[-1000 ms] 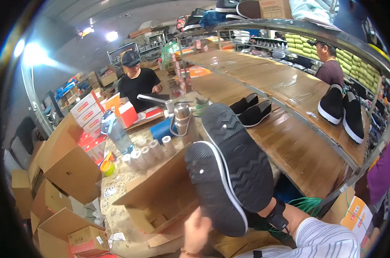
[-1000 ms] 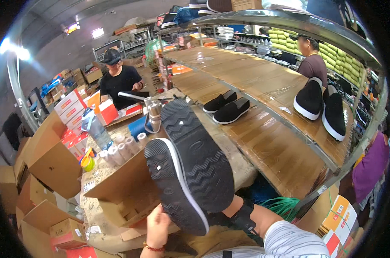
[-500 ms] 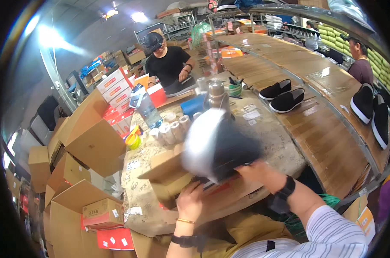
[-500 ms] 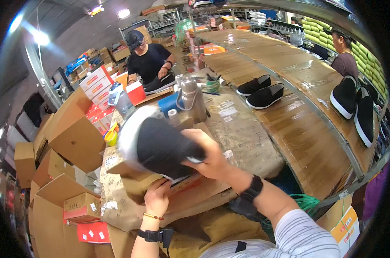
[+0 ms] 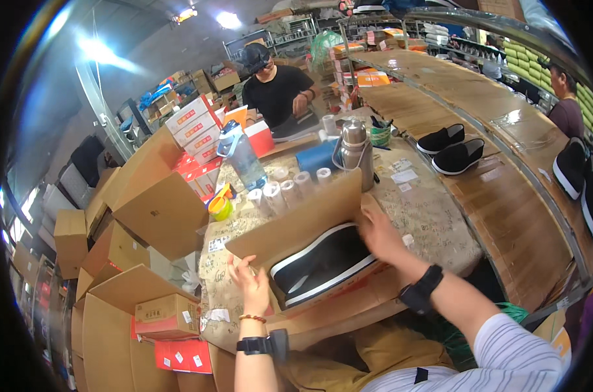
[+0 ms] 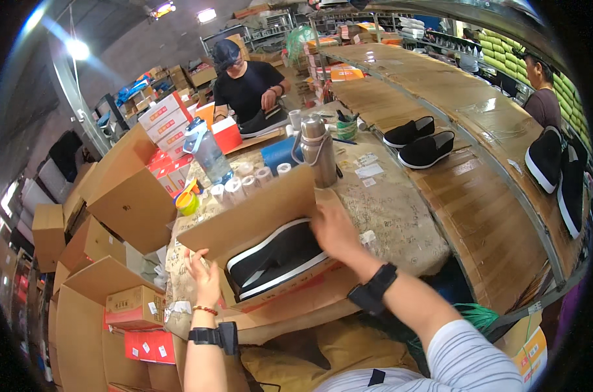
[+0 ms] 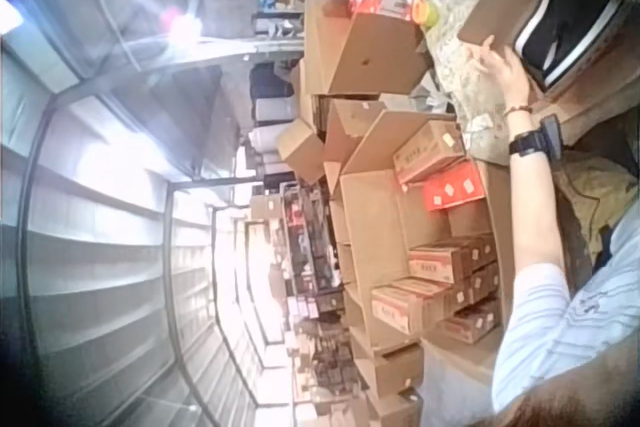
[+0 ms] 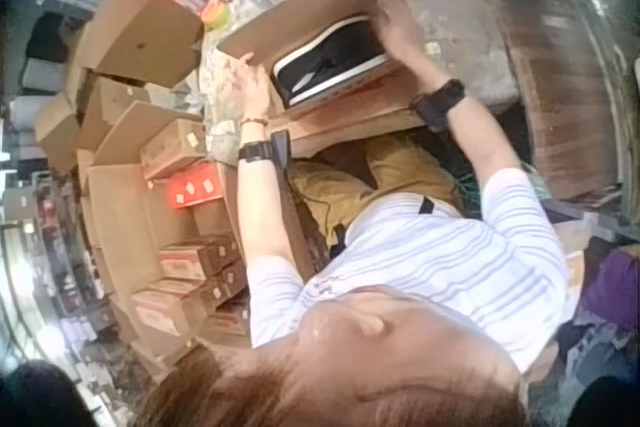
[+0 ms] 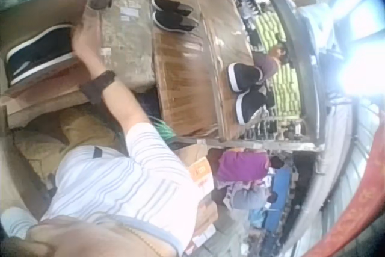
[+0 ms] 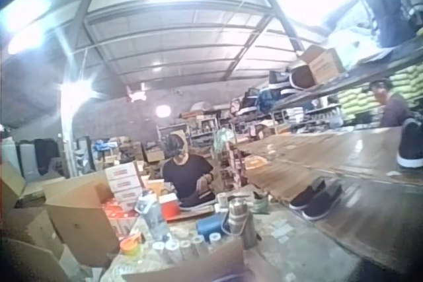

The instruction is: The recorder is folding boxes, placing shoes into them, and then stacking the boxes.

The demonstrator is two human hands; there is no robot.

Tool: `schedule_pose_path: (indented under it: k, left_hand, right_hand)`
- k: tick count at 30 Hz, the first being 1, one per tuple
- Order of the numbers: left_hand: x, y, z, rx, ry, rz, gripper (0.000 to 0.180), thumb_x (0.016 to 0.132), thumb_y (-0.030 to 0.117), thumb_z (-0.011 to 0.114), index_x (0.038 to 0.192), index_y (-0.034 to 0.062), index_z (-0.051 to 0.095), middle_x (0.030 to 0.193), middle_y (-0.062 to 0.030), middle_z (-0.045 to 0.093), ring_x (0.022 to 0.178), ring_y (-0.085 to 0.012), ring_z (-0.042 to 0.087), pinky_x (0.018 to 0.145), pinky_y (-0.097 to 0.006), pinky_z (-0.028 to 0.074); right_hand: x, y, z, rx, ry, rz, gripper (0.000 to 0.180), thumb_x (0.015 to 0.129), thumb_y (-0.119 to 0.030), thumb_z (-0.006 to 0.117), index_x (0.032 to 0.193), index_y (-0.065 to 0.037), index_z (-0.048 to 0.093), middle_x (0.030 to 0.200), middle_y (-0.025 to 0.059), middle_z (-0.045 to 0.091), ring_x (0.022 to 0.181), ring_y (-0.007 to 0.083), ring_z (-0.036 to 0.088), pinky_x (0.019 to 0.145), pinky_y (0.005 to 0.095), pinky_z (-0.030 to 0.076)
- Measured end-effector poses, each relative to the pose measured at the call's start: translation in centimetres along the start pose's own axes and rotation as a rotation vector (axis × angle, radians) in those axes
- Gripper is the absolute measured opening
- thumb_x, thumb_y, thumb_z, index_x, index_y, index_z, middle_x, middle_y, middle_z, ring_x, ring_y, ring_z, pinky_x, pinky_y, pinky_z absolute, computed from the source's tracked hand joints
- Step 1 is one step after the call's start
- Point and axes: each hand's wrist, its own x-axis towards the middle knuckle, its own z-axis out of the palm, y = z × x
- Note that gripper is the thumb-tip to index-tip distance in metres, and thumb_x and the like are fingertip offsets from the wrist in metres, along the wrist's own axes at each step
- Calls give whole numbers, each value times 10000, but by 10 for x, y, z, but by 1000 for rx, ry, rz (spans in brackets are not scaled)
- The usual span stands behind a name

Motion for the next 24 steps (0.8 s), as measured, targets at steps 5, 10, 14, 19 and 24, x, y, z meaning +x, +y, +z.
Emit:
schedule_pose_path:
  k: [5, 10, 14, 19, 24]
  left_hand:
    - [-11, 6, 10, 173, 126, 73, 756, 720, 209, 750, 1293, 104, 269, 1426, -300, 115, 1370, -397, 84, 1096, -459, 137]
    - [-3, 56, 7, 403, -176, -115, 1210, 501, 386, 881, 1414, 113, 135, 1305, -263, 377, 1212, -410, 373, 1034, -493, 285]
    - [-14, 34, 14, 223, -23, -11, 1126, 587, 319, 852, 1412, 113, 113, 1281, -256, 402, 1201, -387, 407, 1005, -465, 341]
    - [-35, -15, 2, -149, 120, 129, 322, 760, 23, 610, 1069, 106, 649, 1186, -117, 567, 1159, -312, 493, 964, -402, 418]
    - [-17, -14, -36, 366, -49, 447, 202, 759, 54, 617, 887, 160, 732, 1187, -69, 586, 1185, -283, 479, 993, -426, 389]
  right_hand:
    - [4, -12, -4, 82, -385, 22, 450, 863, -223, 561, 1294, -126, 477, 1132, 228, 532, 1071, 413, 477, 912, 455, 393]
    - [5, 16, -9, 195, -471, 6, 414, 850, -187, 577, 1262, -152, 546, 1106, 226, 552, 1078, 402, 442, 950, 441, 366]
    - [0, 12, -8, 439, -442, 115, 408, 848, -144, 600, 1251, -105, 553, 1129, 182, 580, 1047, 280, 512, 905, 368, 415]
    - [28, 26, -40, 880, -351, 557, 332, 828, -106, 619, 1146, -14, 592, 1101, 78, 596, 934, 152, 568, 823, 292, 457]
    - [60, -4, -66, 86, -722, -453, 765, 630, -398, 782, 1285, -122, 497, 1299, 231, 452, 1212, 330, 436, 973, 420, 371]
